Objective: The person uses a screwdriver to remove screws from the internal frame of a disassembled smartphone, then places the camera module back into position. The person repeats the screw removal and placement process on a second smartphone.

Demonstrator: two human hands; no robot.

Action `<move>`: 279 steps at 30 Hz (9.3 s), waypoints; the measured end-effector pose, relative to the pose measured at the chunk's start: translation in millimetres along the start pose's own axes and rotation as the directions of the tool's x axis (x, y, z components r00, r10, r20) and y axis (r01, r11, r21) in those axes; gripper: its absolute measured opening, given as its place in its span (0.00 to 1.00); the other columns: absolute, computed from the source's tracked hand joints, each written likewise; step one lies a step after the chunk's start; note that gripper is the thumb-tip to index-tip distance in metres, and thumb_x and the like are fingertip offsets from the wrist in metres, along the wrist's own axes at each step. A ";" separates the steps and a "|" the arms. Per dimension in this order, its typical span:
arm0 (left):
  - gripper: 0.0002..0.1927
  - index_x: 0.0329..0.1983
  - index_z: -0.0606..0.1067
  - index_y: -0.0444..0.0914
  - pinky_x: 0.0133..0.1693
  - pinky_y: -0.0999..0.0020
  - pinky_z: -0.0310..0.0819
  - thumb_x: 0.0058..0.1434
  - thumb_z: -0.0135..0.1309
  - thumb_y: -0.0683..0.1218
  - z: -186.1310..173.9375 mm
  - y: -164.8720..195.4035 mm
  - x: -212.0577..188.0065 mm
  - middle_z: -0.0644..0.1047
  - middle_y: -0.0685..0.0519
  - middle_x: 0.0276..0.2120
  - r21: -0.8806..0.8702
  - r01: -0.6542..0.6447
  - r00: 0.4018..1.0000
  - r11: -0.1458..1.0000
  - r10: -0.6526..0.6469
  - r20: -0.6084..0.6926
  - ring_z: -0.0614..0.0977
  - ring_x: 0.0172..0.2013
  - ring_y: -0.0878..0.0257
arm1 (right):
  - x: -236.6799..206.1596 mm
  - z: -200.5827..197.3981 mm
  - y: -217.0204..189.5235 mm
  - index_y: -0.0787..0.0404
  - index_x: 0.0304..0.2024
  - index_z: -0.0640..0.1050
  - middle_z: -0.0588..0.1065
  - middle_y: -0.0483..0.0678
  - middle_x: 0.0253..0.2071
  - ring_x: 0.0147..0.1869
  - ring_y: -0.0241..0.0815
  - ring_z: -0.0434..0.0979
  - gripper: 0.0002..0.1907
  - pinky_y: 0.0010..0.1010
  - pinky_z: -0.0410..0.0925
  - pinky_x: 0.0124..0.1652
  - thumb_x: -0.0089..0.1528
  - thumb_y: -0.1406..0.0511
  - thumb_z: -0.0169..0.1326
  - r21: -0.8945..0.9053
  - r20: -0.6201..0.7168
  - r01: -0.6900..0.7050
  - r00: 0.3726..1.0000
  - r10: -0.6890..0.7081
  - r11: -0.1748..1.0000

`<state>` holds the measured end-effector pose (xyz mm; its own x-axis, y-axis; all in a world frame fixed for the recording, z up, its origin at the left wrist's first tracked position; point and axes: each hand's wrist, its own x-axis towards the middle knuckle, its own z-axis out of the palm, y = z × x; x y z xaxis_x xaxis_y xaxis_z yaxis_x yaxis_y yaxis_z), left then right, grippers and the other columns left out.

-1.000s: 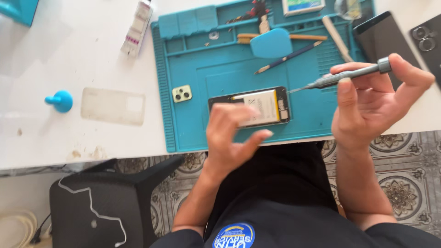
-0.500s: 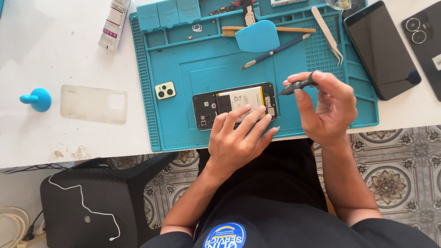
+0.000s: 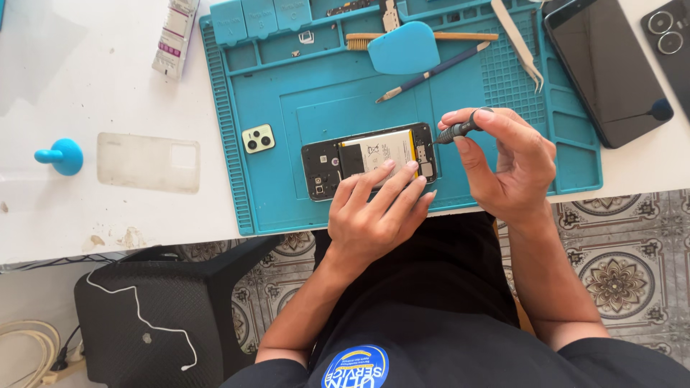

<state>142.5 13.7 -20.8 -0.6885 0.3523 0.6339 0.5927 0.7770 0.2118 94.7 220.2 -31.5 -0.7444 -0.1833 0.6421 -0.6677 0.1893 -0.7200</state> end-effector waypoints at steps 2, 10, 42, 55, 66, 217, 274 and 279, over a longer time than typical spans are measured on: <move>0.11 0.43 0.82 0.42 0.48 0.64 0.73 0.63 0.67 0.51 0.1 -0.2 0.6 0.82 0.57 0.49 0.001 0.000 1.000 1.000 0.000 -0.002 0.82 0.50 0.61 | 0.4 0.7 -0.5 0.60 0.65 0.65 0.78 0.62 0.53 0.52 0.47 0.82 0.23 0.32 0.78 0.51 0.71 0.79 0.56 -0.005 0.007 0.011 1.000 -0.011 1.000; 0.08 0.39 0.81 0.43 0.36 0.67 0.68 0.61 0.68 0.48 -4.7 -0.1 2.5 0.80 0.60 0.38 -0.029 0.037 0.997 0.999 -0.039 -0.064 0.78 0.36 0.63 | 0.1 1.5 -0.6 0.60 0.63 0.66 0.77 0.62 0.53 0.54 0.48 0.83 0.22 0.32 0.79 0.52 0.71 0.78 0.56 -0.013 0.024 0.026 0.999 -0.026 1.000; 0.11 0.28 0.76 0.43 0.29 0.68 0.66 0.63 0.65 0.47 -3.7 -3.4 -1.7 0.73 0.60 0.25 -0.060 -0.049 0.996 0.997 0.044 -0.082 0.75 0.26 0.64 | 11.6 -1.1 -1.1 0.54 0.64 0.68 0.79 0.55 0.52 0.57 0.51 0.79 0.22 0.36 0.73 0.52 0.70 0.64 0.59 -0.076 0.126 0.117 0.986 -0.107 0.990; 0.11 0.27 0.76 0.43 0.30 0.67 0.66 0.62 0.67 0.47 -5.1 -3.0 0.4 0.72 0.59 0.24 -0.080 -0.047 0.997 0.996 0.042 -0.067 0.74 0.26 0.63 | 14.4 -1.6 -5.6 0.59 0.60 0.68 0.76 0.60 0.51 0.54 0.53 0.76 0.18 0.38 0.71 0.49 0.69 0.63 0.56 -0.072 0.116 0.135 0.985 -0.126 0.988; 0.09 0.45 0.78 0.41 0.45 0.60 0.70 0.63 0.62 0.40 -57.2 -50.3 19.4 0.81 0.57 0.41 -0.184 0.251 0.967 0.950 -0.236 0.098 0.80 0.42 0.58 | 10.7 -0.2 -5.1 0.59 0.61 0.72 0.75 0.55 0.47 0.46 0.44 0.74 0.22 0.29 0.69 0.41 0.66 0.65 0.64 -0.121 0.063 0.082 0.995 -0.075 0.989; 0.24 0.19 0.67 0.38 0.28 0.64 0.59 0.74 0.47 0.48 -60.2 -78.0 -46.6 0.71 0.55 0.19 -0.367 0.096 0.928 0.925 -0.216 -0.302 0.70 0.21 0.61 | 15.8 129.6 -41.1 0.59 0.63 0.61 0.77 0.62 0.53 0.53 0.49 0.83 0.26 0.34 0.77 0.51 0.70 0.79 0.56 0.070 0.116 0.074 0.990 -0.082 0.995; 0.20 0.19 0.69 0.39 0.28 0.63 0.59 0.70 0.52 0.46 -63.2 -76.4 -47.8 0.72 0.56 0.20 -0.325 0.124 0.943 0.938 -0.213 -0.257 0.71 0.21 0.61 | 33.9 131.1 -54.2 0.51 0.62 0.62 0.76 0.53 0.44 0.45 0.49 0.75 0.33 0.39 0.70 0.45 0.65 0.74 0.67 -0.085 0.157 0.219 0.966 -0.204 0.972; 0.20 0.20 0.69 0.38 0.28 0.63 0.60 0.70 0.52 0.46 -64.7 -76.4 -46.5 0.72 0.55 0.20 -0.325 0.125 0.945 0.937 -0.212 -0.249 0.72 0.22 0.60 | 33.7 130.4 -55.4 0.51 0.63 0.59 0.76 0.55 0.50 0.51 0.53 0.78 0.31 0.41 0.72 0.47 0.66 0.77 0.60 -0.026 0.190 0.230 0.957 -0.221 0.973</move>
<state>156.3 -95.8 -18.3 -0.6722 0.0382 0.7393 0.6056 0.6028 0.5195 107.9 77.8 -4.2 -0.5626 -0.4007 0.7231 -0.8209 0.1672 -0.5460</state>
